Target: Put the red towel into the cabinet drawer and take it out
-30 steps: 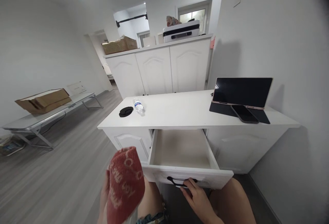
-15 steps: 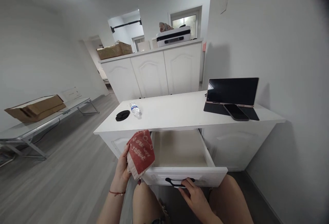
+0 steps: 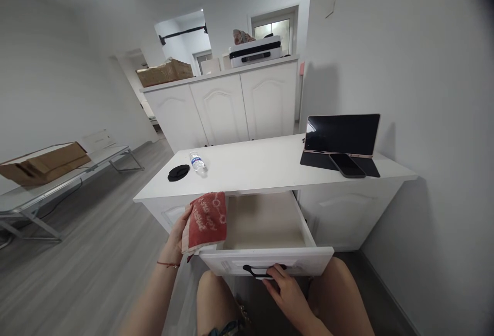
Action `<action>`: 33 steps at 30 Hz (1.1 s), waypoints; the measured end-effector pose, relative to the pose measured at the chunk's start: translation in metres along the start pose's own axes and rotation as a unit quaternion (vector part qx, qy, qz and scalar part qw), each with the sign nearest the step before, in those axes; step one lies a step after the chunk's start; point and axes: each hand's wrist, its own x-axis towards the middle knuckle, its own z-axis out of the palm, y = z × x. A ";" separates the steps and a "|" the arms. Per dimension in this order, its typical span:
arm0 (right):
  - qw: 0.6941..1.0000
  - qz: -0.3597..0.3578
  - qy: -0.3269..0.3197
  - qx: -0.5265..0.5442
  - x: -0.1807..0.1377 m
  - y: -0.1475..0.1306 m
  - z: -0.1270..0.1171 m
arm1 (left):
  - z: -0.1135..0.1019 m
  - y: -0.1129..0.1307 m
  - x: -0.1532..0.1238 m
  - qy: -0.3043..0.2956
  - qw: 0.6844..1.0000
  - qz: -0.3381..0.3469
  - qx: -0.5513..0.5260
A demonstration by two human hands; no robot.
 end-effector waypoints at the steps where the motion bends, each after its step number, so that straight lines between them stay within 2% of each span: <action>1: 1.000 -0.003 0.003 0.001 0.000 0.000 0.000 | 0.001 0.001 0.000 -0.003 1.000 -0.002 0.003; 4: 1.000 -0.014 0.010 0.001 0.000 0.002 0.000 | 0.007 0.010 -0.001 0.005 0.998 0.055 0.016; 8: 1.000 -0.020 0.011 0.001 0.000 0.004 0.001 | 0.025 0.024 0.002 0.052 0.989 0.129 0.054; 13: 1.000 -0.014 0.005 0.002 0.000 0.002 -0.001 | 0.039 0.021 0.013 0.070 0.985 0.118 0.106; 16: 1.000 -0.004 -0.011 -0.010 0.001 -0.002 -0.006 | 0.037 0.013 0.018 0.081 0.982 0.096 0.141; 19: 0.999 -0.021 -0.028 -0.040 -0.001 -0.009 -0.014 | 0.033 0.006 0.019 0.076 0.976 0.120 0.165; 22: 0.991 -0.103 -0.017 -0.078 -0.002 -0.016 -0.028 | 0.028 0.004 0.018 0.070 0.969 0.158 0.176; 25: 0.977 -0.184 0.041 -0.096 0.005 -0.021 -0.052 | 0.023 0.007 0.017 0.077 0.961 0.184 0.190; 27: 0.971 -0.187 0.111 -0.104 0.014 -0.021 -0.072 | 0.020 0.010 0.017 0.091 0.954 0.202 0.202; 29: 0.967 -0.155 0.163 -0.116 0.025 -0.017 -0.090 | 0.019 0.012 0.015 0.099 0.944 0.224 0.220; 31: 0.967 -0.137 0.167 -0.137 0.034 -0.013 -0.101 | 0.019 0.013 0.013 0.102 0.935 0.243 0.238; 33: 0.965 -0.143 0.140 -0.170 0.039 -0.009 -0.105 | 0.018 0.012 0.012 0.104 0.929 0.253 0.249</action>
